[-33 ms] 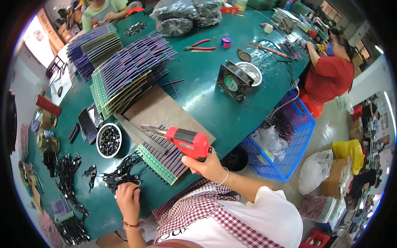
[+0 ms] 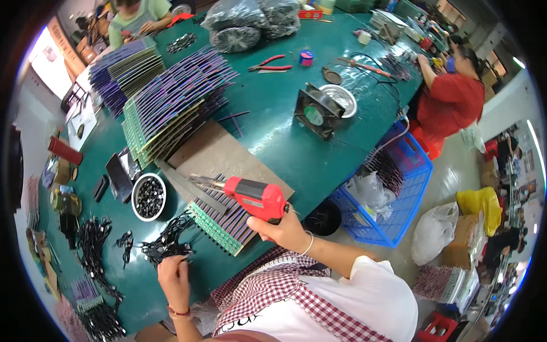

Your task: The person positions wires from USB cables onto circuit boards and solders them in place using a soldering gun.

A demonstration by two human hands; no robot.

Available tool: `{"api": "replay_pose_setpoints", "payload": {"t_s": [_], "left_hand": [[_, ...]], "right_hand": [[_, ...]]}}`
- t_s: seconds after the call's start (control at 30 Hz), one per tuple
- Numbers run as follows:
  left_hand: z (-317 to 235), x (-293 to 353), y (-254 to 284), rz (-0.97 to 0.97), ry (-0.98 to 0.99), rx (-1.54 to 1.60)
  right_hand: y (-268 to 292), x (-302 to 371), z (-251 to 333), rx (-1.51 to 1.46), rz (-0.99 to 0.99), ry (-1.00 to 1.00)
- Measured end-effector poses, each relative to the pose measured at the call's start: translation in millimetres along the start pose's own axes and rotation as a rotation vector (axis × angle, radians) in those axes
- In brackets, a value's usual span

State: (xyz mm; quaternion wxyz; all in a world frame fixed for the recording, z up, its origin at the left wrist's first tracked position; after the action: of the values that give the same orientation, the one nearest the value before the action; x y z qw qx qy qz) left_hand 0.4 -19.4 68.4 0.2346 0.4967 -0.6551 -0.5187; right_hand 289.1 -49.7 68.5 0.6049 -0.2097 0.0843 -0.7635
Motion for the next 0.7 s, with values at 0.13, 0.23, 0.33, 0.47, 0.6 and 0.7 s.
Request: {"api": "replay_pose_setpoints", "payload": {"t_s": [0.13, 0.23, 0.33, 0.47, 0.6, 0.7], "left_hand": [[10, -21, 8, -0.017, 0.195, 0.136], [-1, -24, -5, -0.020, -0.059, -0.023], [3, -23, -3, -0.043, -0.159, -0.223], [52, -20, -6, -0.002, 0.231, 0.150], [10, -43, 15, -0.070, -0.202, -0.381], [48, -38, 18, -0.103, 0.096, -0.022]], "right_hand": [[-3, 5, 4, -0.042, 0.005, -0.012], [-9, 5, 5, -0.002, 0.035, -0.032], [-7, 9, 6, 0.034, -0.001, -0.027], [-8, 7, 0, -0.001, 0.052, 0.003], [-3, 13, 4, -0.032, 0.022, 0.011], [2, 13, 1, -0.067, 0.003, 0.010]]}}
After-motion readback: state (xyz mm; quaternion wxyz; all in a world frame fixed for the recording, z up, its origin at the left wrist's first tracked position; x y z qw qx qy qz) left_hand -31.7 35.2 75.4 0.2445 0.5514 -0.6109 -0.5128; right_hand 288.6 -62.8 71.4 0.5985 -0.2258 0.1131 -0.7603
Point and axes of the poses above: each hand's wrist, its own x-axis away from the middle knuckle, its own y-axis out of the back of the hand, z = x × y, the point moved 6 cm from there along -x, towards the middle knuckle, and after that the axes turned 6 degrees about -x, right-handed, at the moved point
